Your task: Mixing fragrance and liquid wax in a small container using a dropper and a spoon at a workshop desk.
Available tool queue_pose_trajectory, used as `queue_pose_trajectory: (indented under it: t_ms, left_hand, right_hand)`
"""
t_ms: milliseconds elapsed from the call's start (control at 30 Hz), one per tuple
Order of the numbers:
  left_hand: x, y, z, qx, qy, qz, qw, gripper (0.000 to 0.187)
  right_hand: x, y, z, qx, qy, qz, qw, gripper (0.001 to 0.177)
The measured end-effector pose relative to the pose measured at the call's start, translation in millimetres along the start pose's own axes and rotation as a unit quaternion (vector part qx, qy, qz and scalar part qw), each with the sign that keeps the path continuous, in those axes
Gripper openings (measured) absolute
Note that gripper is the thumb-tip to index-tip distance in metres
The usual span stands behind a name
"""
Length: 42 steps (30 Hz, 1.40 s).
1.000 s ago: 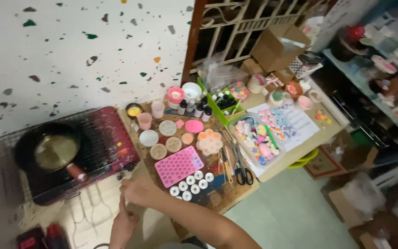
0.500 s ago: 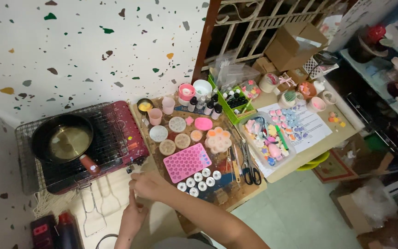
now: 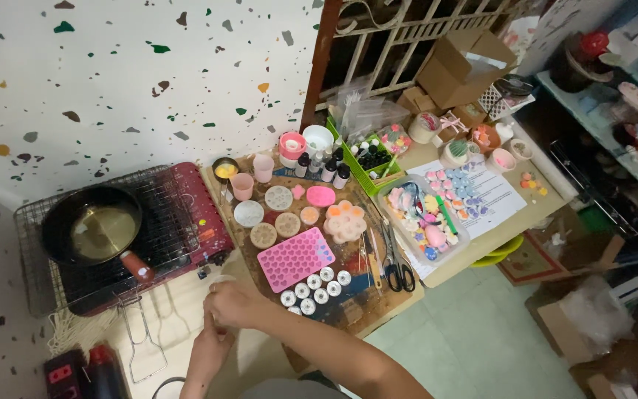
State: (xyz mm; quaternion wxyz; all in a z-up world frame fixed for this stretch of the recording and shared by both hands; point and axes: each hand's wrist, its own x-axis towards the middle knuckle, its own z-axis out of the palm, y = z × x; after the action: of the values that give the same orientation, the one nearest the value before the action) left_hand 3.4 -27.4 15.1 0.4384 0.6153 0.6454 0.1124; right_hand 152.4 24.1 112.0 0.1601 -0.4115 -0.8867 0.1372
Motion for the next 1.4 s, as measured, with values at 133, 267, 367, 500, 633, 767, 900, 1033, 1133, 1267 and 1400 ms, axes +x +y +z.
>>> queue_pose_trajectory:
  t_ms: [133, 267, 367, 500, 633, 767, 900, 1033, 1133, 1267, 1400]
  left_hand:
    - [3.4, -6.3, 3.3, 0.002, -0.012, -0.007, 1.0, 0.106]
    - [2.9, -9.4, 6.8, -0.01, -0.018, -0.012, 1.0, 0.106]
    - [1.1, -6.4, 4.5, -0.004, -0.013, 0.003, 1.0, 0.108]
    - [10.9, -23.2, 15.0, 0.001, -0.001, 0.013, 1.0, 0.108]
    - [6.9, -15.2, 10.5, 0.003, 0.004, 0.018, 1.0, 0.105]
    - [4.2, -8.9, 7.5, -0.02, 0.011, 0.015, 1.0, 0.109]
    - [10.9, -18.6, 13.8, 0.002, 0.01, 0.016, 1.0, 0.103]
    - [-0.7, 5.8, -3.2, 0.007, -0.024, -0.025, 0.999, 0.109]
    - [-0.6, 3.7, -1.0, 0.0, -0.01, -0.011, 1.0, 0.109]
    - [2.6, -3.1, 2.6, -0.007, 0.001, -0.01, 1.0, 0.109]
    - [5.0, -11.0, 5.7, -0.017, 0.007, 0.007, 1.0, 0.109]
  right_hand:
    - [-1.8, -2.2, -6.3, -0.015, 0.044, 0.033, 0.998, 0.014]
    - [-4.1, -1.6, -1.9, 0.085, 0.073, 0.045, 0.993, 0.013]
    - [-3.6, -0.6, 1.3, 0.006, 0.069, 0.058, 0.996, 0.013]
    - [2.5, -11.0, -9.8, -0.045, -0.011, 0.079, 0.996, 0.019]
    - [2.2, -1.2, 11.6, 0.013, 0.045, 0.083, 0.995, 0.013]
    - [2.4, -4.4, -1.2, -0.036, -0.011, 0.051, 0.998, 0.018]
    - [3.5, -5.9, -7.4, 0.06, 0.049, 0.077, 0.994, 0.016]
    - [0.7, 7.2, 15.8, -0.078, 0.007, 0.057, 0.995, 0.018]
    - [-0.3, 9.8, 20.5, -0.022, 0.058, 0.045, 0.997, 0.017]
    - [1.2, 3.9, 9.8, -0.066, -0.01, 0.068, 0.995, 0.016]
    - [4.1, 19.8, 30.7, 0.015, 0.065, 0.023, 0.997, 0.015]
